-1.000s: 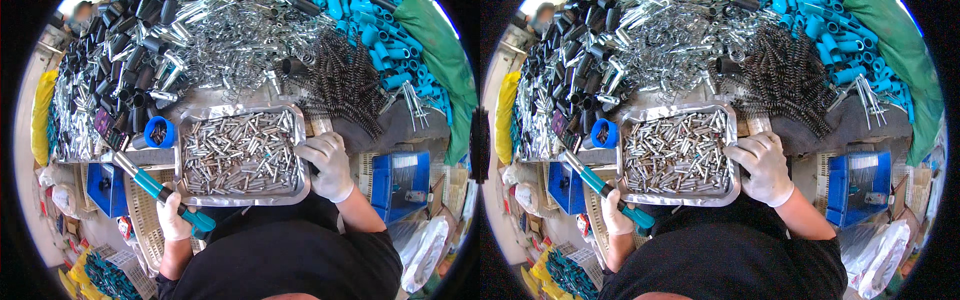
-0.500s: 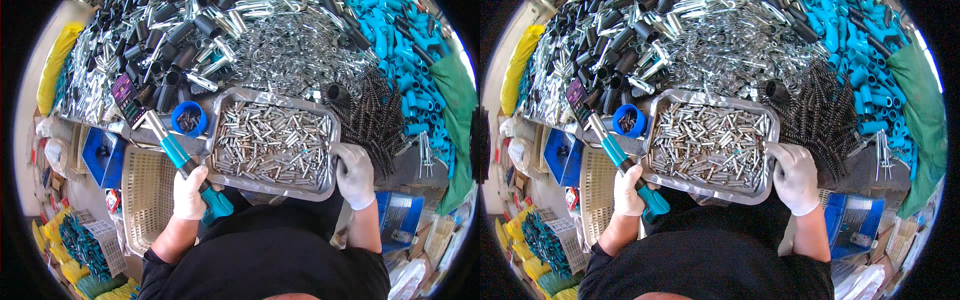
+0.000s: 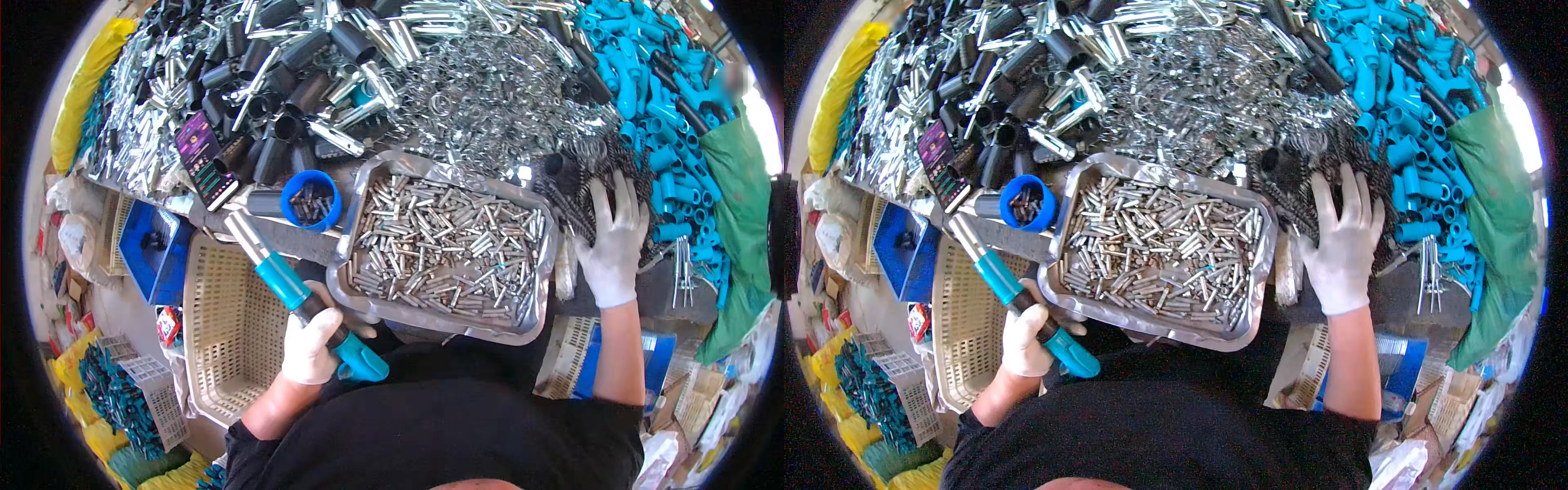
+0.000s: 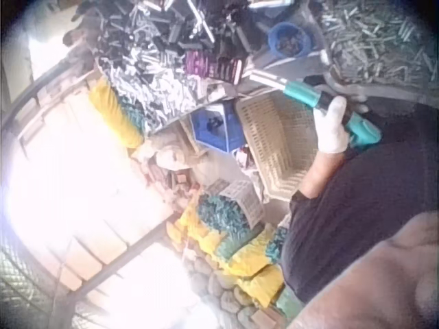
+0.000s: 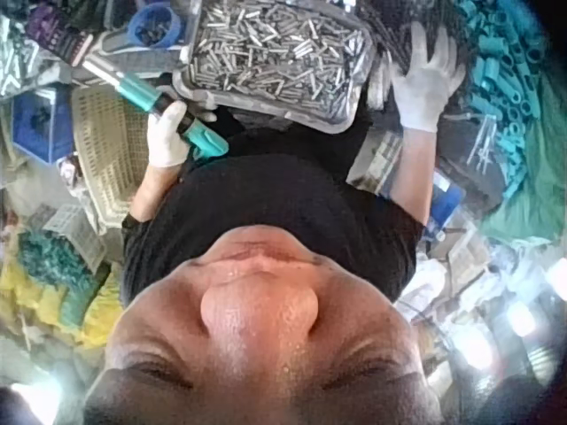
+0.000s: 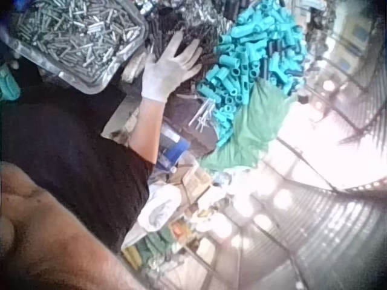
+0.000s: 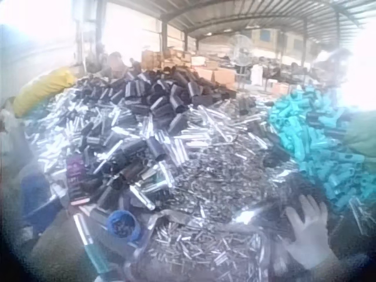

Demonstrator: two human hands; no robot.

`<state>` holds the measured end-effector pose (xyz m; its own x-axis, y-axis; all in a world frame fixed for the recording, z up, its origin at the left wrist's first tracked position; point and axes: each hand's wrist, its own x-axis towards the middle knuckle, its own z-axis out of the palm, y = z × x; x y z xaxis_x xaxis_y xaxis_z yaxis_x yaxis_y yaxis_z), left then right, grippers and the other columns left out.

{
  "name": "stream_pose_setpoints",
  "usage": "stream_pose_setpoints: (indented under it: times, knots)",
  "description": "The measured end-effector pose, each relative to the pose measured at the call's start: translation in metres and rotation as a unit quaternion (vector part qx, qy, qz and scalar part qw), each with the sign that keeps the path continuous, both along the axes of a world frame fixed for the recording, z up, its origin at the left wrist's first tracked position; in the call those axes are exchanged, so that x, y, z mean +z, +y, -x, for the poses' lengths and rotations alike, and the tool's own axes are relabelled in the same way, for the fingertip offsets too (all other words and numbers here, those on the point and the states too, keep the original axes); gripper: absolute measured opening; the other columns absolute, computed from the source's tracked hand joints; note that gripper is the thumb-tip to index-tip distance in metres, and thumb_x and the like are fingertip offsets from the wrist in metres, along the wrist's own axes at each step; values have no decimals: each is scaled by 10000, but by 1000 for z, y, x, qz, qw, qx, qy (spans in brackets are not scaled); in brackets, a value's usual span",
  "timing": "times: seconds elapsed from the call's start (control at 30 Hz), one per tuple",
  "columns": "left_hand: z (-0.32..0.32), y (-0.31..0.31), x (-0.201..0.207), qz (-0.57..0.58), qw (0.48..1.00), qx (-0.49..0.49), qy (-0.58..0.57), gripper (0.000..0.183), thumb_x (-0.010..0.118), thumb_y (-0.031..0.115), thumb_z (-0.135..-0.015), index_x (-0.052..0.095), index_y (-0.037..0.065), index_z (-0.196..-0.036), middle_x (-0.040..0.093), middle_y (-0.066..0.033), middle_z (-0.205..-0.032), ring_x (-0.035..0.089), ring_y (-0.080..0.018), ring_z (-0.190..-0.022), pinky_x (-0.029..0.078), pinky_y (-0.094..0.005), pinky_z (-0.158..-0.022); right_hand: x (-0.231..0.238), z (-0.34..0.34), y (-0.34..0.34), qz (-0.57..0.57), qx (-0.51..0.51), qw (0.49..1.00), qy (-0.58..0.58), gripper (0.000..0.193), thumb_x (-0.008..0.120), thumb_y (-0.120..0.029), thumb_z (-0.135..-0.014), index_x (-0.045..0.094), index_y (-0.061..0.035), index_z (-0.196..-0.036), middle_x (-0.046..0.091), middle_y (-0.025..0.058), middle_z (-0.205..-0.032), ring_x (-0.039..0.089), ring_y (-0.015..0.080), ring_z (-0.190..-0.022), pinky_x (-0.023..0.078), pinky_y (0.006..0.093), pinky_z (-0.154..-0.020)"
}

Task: Manually assembling small metal components into larger plastic and metal industrial fixtures.

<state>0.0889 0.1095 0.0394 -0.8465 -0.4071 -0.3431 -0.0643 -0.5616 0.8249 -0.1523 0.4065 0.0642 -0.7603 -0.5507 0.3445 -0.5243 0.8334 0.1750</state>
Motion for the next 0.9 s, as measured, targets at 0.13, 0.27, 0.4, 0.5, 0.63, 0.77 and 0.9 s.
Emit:
stream_pose_setpoints:
  times: [0.13, 0.27, 0.4, 0.5, 0.63, 0.77, 0.9]
  knots:
    - [-8, -5, -5, -31, 999, -32, 12, 300, 616, 193, -846, 400, 55, -1003, 637, -275, -890, 684, -374, -842, 596, -427, -705, -3, 18, -11, -26, -48, 998, 8, 950, 853, -178, -588, 406, -225, -1425, 392, 135, -1427, 370, 314, -1332, 274, 561, -1086]
    - [-12, -10, -1, -12, 996, -84, 17, 334, 637, 185, -834, 412, 54, -1043, 653, -306, -920, 683, -384, -839, 589, -444, -718, 4, 29, 1, 12, -18, 1000, 12, 933, 829, -132, -591, 412, -242, -1419, 439, 115, -1391, 411, 319, -1301, 300, 528, -1075]
    - [-8, -4, -7, 27, 984, -156, 75, 339, 653, 54, -807, 451, 8, -1076, 676, -256, -887, 686, -323, -814, 558, -419, -766, 10, 43, 11, 68, 28, 997, 0, 900, 817, -120, -606, 428, -221, -1411, 489, 169, -1335, 442, 366, -1265, 358, 469, -1057]
    - [13, 6, 5, 36, 967, -249, 29, 408, 645, 27, -790, 491, -85, -1150, 686, -198, -801, 681, -246, -747, 530, -331, -713, 17, 54, 23, 94, 22, 995, -30, 877, 793, -87, -622, 423, -184, -1411, 503, 213, -1314, 454, 397, -1250, 366, 434, -1085]
    - [22, 14, 9, 63, 960, -274, -8, 380, 632, 28, -792, 522, -97, -1134, 689, -156, -763, 679, -211, -729, 531, -301, -702, 24, 66, 33, 115, 41, 992, -34, 797, 757, -81, -659, 441, -126, -1389, 516, 198, -1326, 468, 367, -1250, 375, 404, -1080]
    - [23, 24, 11, 46, 973, -222, -33, 338, 621, 39, -826, 536, -72, -1134, 695, -146, -840, 675, -188, -766, 539, -292, -714, 24, 67, 33, 128, 59, 989, -39, 765, 741, -80, -669, 449, -90, -1376, 526, 197, -1322, 475, 372, -1244, 382, 406, -1070]
    - [25, 32, 9, 46, 983, -175, -27, 289, 624, 64, -855, 561, -39, -1117, 688, -131, -960, 659, -159, -816, 543, -286, -732, 18, 62, 24, 118, 64, 991, -18, 763, 748, -74, -653, 457, -68, -1359, 537, 208, -1292, 484, 383, -1224, 395, 415, -1054]
